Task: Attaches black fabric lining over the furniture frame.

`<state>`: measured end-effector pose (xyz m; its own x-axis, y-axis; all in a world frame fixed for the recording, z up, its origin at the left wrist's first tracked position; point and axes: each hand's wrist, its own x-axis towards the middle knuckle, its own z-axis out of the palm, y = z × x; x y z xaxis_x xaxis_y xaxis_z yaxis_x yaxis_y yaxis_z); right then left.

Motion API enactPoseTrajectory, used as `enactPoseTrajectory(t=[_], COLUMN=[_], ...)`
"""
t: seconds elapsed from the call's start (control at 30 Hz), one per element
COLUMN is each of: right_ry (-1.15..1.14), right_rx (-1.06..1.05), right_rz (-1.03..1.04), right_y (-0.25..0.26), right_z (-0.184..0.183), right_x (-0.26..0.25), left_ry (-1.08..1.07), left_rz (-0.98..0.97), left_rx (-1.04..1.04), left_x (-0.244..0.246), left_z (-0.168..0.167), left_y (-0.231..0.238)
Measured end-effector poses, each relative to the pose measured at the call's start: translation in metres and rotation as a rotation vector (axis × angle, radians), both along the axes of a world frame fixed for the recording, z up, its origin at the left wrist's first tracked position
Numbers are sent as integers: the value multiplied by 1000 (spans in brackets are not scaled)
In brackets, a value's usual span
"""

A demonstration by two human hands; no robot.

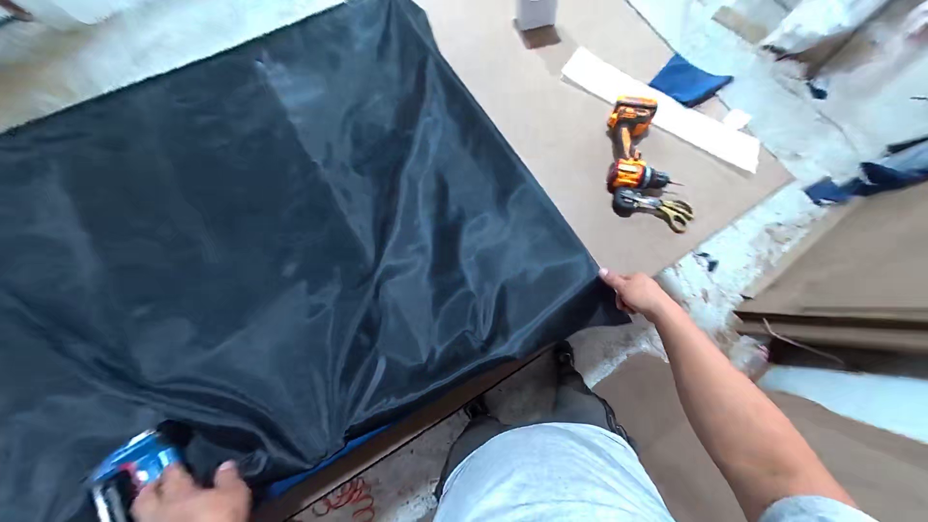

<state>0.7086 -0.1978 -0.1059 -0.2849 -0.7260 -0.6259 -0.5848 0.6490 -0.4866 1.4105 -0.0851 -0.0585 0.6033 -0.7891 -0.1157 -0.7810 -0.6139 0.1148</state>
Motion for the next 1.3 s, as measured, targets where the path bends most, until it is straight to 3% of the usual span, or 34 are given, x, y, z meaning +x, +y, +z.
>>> enactPoseTrajectory(t=[0.07,0.17,0.33,0.4,0.47,0.6,0.67,0.93,1.03,1.1,1.2,1.3], right_ry=[78,-15,-555,-635,-642,-543,-521,-524,-522,-509,-615,-793], right_rx=[-31,-228,-527,-637,-663,-494,-440,-421,-468,-390,-87,161], right_rz=[157,82,57,73,79,-22,-97,-103,-258,-323,-100,157], right_y=[-29,-49,-62,-60,-53,-22,-13,-13,-4,8,25,8], right_z=[1,23,83,85,65,-19,-42,-28,-24,-16,0,3], right_x=[0,-3,-19,-25,-35,-52,-54,-56,-52,-50,-32,-5], left_ry=[82,155,226,159,64,8,5,6,-8,-16,-26,-28], left_rz=[-106,-261,-591,-688,-751,-871,-946,-1178,-1223,-1215,-1205,-1199], left_rx=[-62,-96,-272,-399,-482,-386,-316,-286,-337,-381,-471,-531], left_x=[-65,-171,-325,-371,-403,-440,-453,-486,-495,-496,-494,-493], left_z=[21,34,5,-5,-13,-39,-52,-59,-61,-60,-55,-48], left_y=[-3,-4,-14,-22,-37,-67,-81,-104,-105,-104,-105,-107])
